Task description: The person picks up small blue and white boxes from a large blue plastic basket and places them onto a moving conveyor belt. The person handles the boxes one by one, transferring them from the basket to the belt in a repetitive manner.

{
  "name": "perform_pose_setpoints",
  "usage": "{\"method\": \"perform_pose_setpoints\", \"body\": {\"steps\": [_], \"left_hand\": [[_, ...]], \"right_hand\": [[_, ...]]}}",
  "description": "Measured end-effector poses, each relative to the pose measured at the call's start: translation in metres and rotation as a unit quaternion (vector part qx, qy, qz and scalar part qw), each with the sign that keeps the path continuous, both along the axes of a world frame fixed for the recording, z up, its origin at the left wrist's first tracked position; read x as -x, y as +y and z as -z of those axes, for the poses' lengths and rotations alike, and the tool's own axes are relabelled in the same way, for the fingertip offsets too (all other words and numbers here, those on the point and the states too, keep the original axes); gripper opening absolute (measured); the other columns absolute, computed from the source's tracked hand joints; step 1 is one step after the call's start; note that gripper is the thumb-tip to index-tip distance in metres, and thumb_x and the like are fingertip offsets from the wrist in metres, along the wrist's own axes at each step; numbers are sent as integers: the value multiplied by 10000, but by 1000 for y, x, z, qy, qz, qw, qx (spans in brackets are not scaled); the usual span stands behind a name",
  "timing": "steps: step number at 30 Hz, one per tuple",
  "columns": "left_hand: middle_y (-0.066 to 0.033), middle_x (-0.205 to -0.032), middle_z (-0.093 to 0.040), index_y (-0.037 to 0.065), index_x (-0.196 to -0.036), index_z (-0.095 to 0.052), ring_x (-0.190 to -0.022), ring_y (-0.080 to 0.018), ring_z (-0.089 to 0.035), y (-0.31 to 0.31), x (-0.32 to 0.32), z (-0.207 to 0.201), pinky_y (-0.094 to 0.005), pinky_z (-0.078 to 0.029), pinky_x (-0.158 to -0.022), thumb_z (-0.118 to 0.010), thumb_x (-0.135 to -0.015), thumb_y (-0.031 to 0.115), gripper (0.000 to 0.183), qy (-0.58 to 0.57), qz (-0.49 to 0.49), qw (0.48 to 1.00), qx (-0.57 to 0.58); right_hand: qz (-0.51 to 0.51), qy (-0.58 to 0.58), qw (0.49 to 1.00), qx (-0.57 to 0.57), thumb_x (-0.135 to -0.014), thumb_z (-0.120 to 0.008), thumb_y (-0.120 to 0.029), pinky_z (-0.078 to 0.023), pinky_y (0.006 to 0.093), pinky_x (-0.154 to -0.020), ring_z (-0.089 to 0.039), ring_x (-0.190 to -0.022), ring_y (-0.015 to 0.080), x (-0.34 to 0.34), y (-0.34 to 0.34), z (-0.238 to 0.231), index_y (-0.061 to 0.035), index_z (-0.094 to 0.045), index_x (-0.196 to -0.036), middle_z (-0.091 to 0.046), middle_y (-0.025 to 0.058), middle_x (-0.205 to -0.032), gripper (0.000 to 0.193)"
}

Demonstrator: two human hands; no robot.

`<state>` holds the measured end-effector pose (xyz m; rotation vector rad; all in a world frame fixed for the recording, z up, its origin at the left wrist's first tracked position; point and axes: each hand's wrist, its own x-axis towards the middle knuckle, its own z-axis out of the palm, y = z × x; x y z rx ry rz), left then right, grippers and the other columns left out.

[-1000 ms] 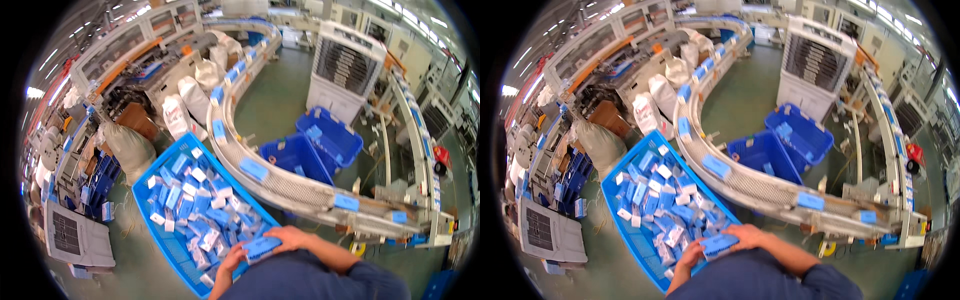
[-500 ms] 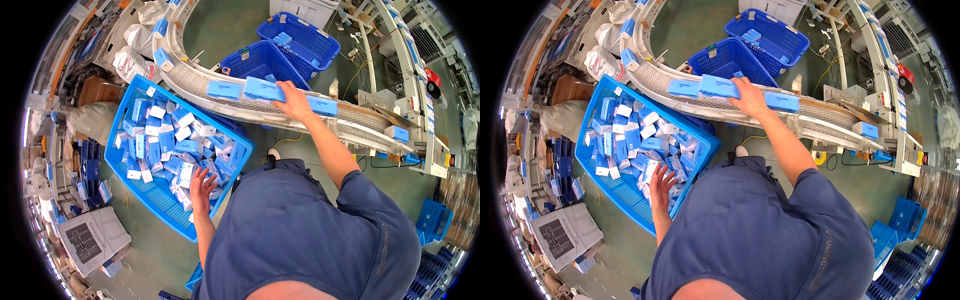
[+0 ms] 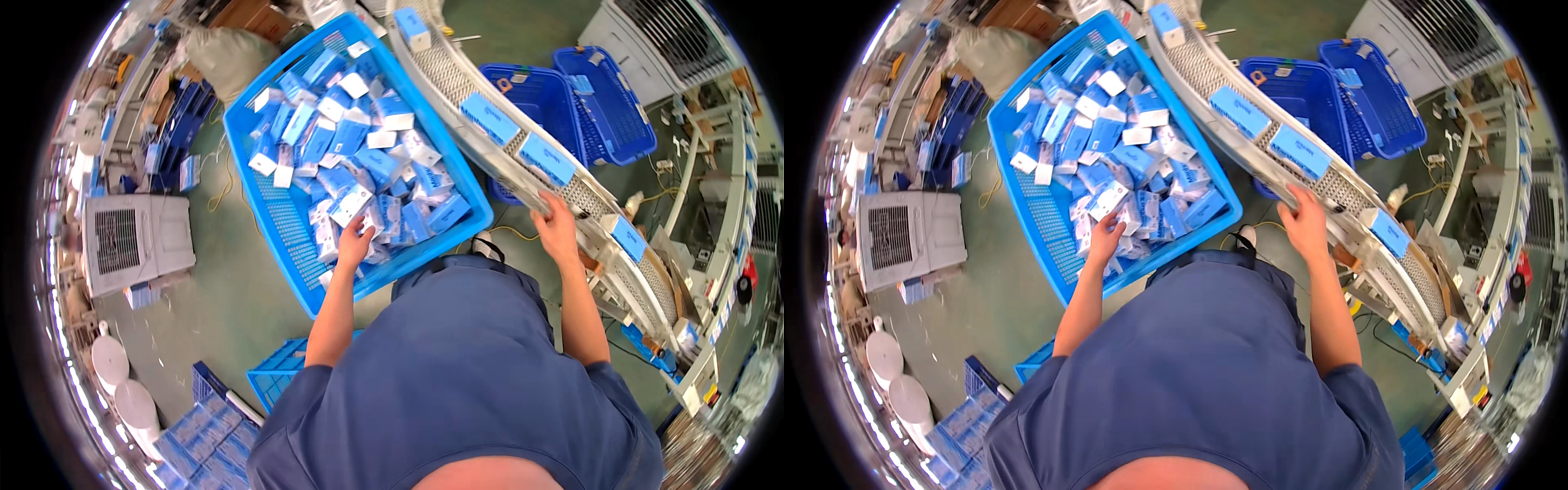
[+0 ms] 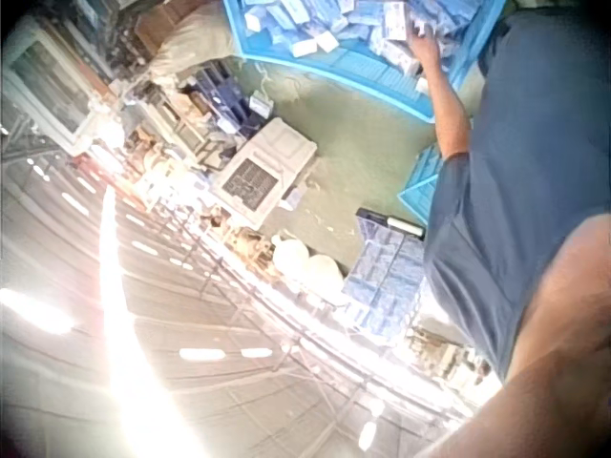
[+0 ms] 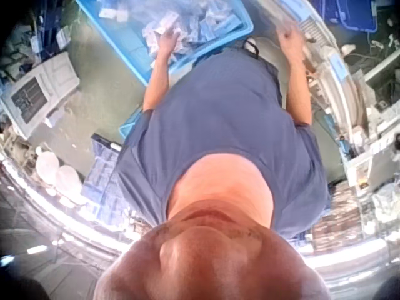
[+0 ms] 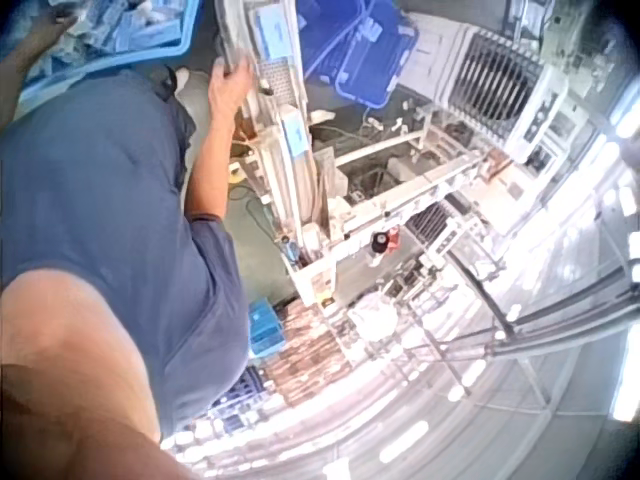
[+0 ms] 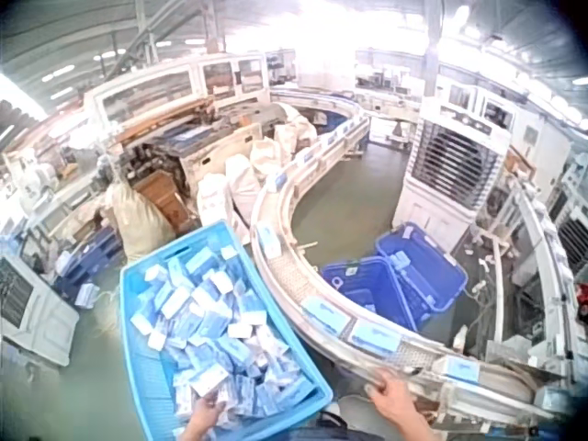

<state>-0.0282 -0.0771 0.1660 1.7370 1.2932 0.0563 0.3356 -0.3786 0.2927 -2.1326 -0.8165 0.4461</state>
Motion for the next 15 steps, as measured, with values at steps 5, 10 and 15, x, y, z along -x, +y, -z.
{"method": "perform_pose_setpoints", "body": {"steps": [5,10,15], "left_hand": [[-222,-1515,-391,77,-1487,-378,-1381,-419,-385,44,25,43,-463,-364,-1115,-788,-735,391,912,183,35,965,-183],[-184,-1585,-276,120,-1551,-212,-1466,-410,-227,83,17,74,-464,-279,-1173,-856,-669,384,1124,273,73,949,-141],[-163,-1449,-430,112,-1537,-231,-1345,-388,-391,96,-2,83,-443,-347,-1118,-851,-658,315,1095,251,132,951,-122]], "right_hand": [[-7,63,993,97,-841,-679,-137,-487,318,-643,-578,-640,192,56,-22,-3,-36,-607,-1258,-624,118,-1099,435],[30,62,981,180,-850,-675,-119,-483,296,-632,-564,-640,158,85,-55,-6,-35,-605,-1259,-638,104,-1118,423],[51,63,980,184,-870,-673,-87,-469,256,-614,-522,-639,94,94,-60,-10,-31,-600,-1270,-655,97,-1138,410]]}}
